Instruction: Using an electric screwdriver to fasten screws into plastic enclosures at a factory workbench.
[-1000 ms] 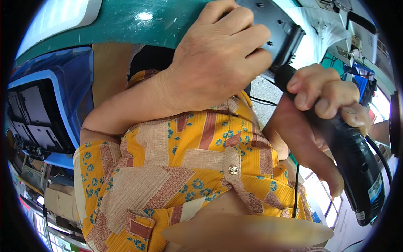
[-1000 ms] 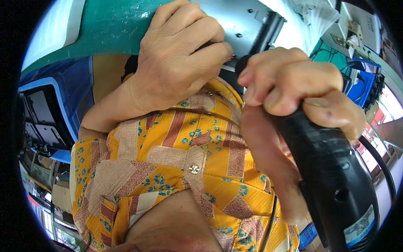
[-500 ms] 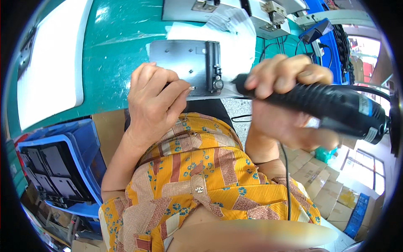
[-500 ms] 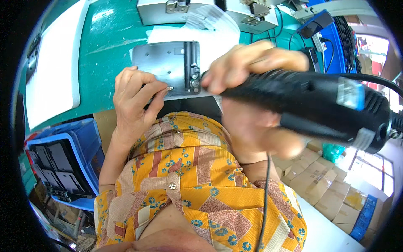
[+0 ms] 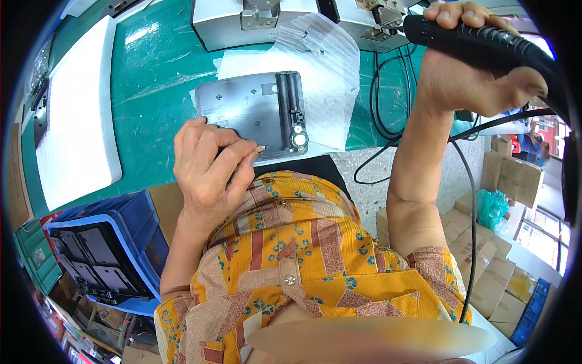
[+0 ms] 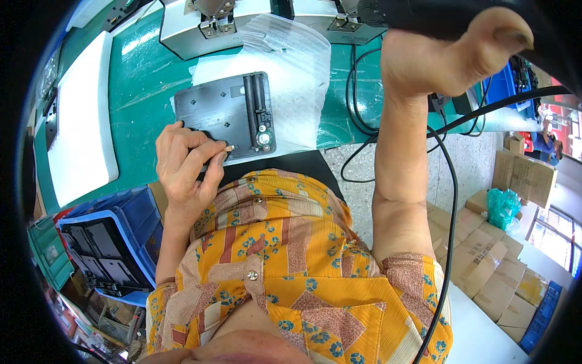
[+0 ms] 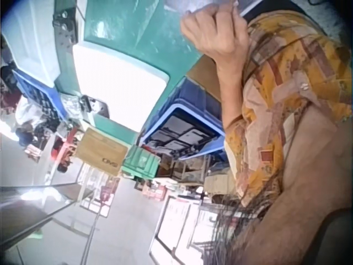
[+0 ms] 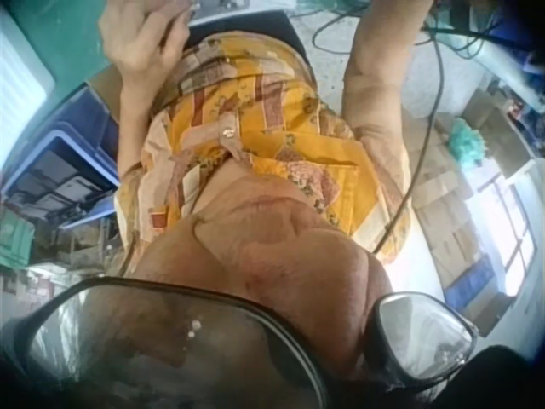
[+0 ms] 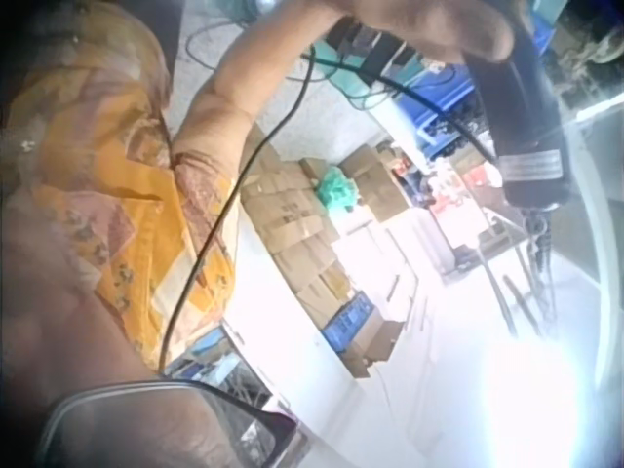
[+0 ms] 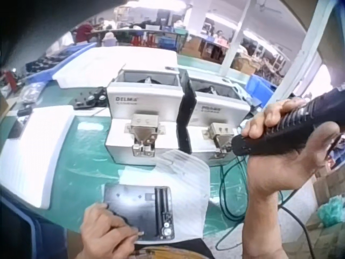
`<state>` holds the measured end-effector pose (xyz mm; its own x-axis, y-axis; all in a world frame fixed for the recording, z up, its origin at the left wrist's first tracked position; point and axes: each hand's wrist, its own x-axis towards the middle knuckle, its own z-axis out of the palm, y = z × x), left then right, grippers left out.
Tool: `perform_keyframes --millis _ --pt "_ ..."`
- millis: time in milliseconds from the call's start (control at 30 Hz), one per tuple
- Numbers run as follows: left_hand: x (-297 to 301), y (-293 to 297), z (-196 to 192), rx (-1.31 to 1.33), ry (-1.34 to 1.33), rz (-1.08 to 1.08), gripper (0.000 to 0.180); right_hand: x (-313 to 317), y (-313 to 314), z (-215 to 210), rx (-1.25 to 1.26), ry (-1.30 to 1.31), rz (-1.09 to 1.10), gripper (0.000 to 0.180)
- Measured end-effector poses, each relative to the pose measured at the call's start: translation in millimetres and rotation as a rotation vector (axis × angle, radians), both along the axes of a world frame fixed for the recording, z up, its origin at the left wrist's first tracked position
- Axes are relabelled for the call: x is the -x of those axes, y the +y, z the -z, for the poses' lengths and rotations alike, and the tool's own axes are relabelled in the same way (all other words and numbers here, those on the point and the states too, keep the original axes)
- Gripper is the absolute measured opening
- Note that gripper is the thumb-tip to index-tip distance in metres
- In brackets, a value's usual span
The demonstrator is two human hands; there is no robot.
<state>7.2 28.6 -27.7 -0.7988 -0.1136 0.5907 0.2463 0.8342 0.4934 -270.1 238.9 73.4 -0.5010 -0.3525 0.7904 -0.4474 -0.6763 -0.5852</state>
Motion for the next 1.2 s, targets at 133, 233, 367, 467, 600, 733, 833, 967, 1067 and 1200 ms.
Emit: perform_keyframes --millis 133,233,367,467,600,733,833,967,1067,1200 --pt "1 0 -1 0.008 -0.017 0.008 0.021 -3 -7 -2 -0.008 0.048 0.097 0.086" --pt "1 0 -1 0.013 -0.025 0.007 0.021 -7 -9 -3 -0.016 0.079 0.141 0.084" --pt "0 1 -1 0.017 -0.023 -0.007 0.02 -9 -16 -4 -0.026 0.112 0.177 0.08" --pt "0 1 -1 0.009 -0.026 -0.006 0.02 -12 -20 -5 -0.04 0.14 0.208 0.077" --pt "1 2 -2 0.01 -0.015 0.0 0.02 -17 -24 -6 -0.061 0.193 0.259 0.074" --pt "0 1 -1 0.011 -0.012 0.002 0.02 -21 -31 -5 -0.086 0.281 0.304 0.07" --pt "0 0 -1 0.013 -0.015 0.007 0.02 -20 -35 -4 -0.105 0.377 0.348 0.068" --pt "-1 1 -3 0.01 -0.014 0.003 0.02 -22 -40 -6 -0.126 0.433 0.369 0.065" --pt "-1 0 -1 0.015 -0.02 0.0 0.021 -51 -47 -26 -0.218 0.035 0.332 0.063" --pt "0 0 2 0.001 -0.001 0.002 0.021 -48 -48 -21 -0.181 0.021 0.366 0.062"
